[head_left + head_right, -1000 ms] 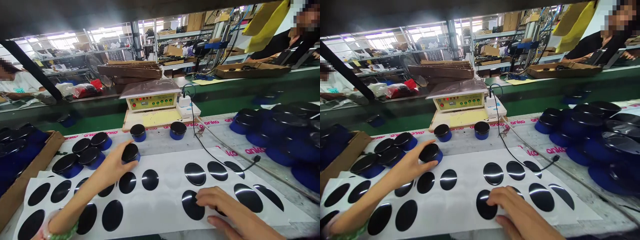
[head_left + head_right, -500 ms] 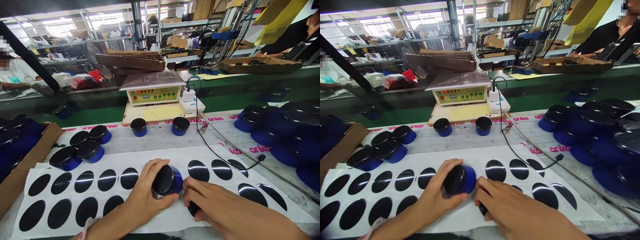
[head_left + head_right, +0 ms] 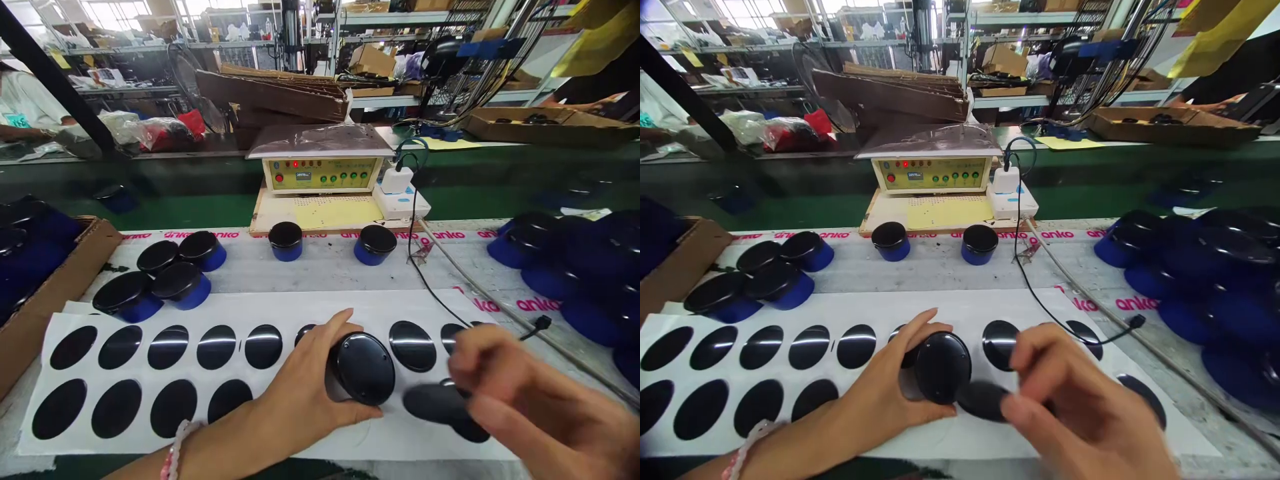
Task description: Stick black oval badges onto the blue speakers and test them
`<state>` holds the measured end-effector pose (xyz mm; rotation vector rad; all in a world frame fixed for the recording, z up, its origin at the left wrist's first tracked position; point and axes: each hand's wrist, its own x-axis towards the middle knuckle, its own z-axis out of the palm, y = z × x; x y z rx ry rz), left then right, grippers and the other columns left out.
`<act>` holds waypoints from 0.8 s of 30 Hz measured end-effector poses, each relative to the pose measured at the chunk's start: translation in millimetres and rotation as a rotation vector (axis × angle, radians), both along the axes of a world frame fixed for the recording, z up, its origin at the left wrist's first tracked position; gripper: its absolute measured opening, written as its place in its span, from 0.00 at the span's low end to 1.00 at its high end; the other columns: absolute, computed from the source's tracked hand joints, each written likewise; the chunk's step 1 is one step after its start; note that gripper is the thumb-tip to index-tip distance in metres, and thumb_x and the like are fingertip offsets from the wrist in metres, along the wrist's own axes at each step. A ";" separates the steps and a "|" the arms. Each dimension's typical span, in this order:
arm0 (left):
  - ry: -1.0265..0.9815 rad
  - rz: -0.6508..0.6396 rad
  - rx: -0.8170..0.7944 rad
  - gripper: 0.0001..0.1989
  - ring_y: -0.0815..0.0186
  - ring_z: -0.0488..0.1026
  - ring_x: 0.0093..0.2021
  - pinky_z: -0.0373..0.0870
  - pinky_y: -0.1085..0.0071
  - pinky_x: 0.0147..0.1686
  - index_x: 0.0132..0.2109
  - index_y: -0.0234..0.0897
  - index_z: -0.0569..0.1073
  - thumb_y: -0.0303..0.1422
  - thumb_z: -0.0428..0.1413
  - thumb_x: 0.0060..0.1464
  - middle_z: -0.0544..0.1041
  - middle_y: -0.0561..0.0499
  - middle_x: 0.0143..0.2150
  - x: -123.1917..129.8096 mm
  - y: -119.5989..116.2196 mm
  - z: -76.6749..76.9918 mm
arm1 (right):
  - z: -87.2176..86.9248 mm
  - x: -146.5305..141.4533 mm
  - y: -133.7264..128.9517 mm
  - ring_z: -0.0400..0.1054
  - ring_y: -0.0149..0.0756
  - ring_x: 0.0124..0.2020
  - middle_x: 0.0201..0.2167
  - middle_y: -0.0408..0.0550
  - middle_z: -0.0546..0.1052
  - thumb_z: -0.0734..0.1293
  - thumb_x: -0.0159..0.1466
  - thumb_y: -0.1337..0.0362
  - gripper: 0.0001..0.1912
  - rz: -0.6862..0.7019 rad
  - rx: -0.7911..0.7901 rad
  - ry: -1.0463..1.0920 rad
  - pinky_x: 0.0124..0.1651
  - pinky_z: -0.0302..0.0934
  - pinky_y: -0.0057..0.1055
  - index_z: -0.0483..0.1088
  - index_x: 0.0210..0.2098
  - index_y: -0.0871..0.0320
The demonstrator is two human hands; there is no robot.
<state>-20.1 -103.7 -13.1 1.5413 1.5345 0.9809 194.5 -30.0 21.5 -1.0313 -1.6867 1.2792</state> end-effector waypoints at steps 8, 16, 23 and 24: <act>0.053 -0.010 -0.022 0.49 0.57 0.64 0.60 0.62 0.54 0.59 0.64 0.55 0.47 0.37 0.68 0.41 0.67 0.52 0.61 -0.7 1.6 2.9 | -24.5 -57.1 -10.2 0.61 0.32 0.36 0.33 0.43 0.64 0.70 0.58 0.54 0.18 -0.042 -0.404 0.254 0.36 0.60 0.25 0.61 0.22 0.57; 0.096 0.003 -0.044 0.45 0.57 0.64 0.60 0.63 0.55 0.58 0.63 0.50 0.50 0.39 0.67 0.43 0.66 0.51 0.61 0.9 1.8 5.6 | -32.2 -55.3 -9.4 0.60 0.31 0.36 0.34 0.42 0.63 0.68 0.62 0.58 0.15 0.007 -0.356 0.243 0.38 0.58 0.26 0.63 0.24 0.56; 0.096 0.007 -0.053 0.44 0.60 0.65 0.58 0.64 0.59 0.57 0.62 0.52 0.51 0.39 0.67 0.43 0.67 0.54 0.60 0.6 0.5 7.6 | -28.6 -59.3 -9.8 0.62 0.31 0.34 0.31 0.42 0.65 0.68 0.62 0.59 0.14 -0.063 -0.111 0.088 0.35 0.58 0.26 0.63 0.23 0.56; 0.100 0.008 -0.047 0.44 0.60 0.65 0.58 0.64 0.59 0.57 0.62 0.52 0.51 0.39 0.67 0.43 0.67 0.54 0.60 0.6 0.3 7.6 | -27.3 -59.6 -10.2 0.62 0.31 0.34 0.31 0.42 0.65 0.67 0.62 0.60 0.13 -0.076 -0.071 0.064 0.35 0.58 0.26 0.64 0.23 0.56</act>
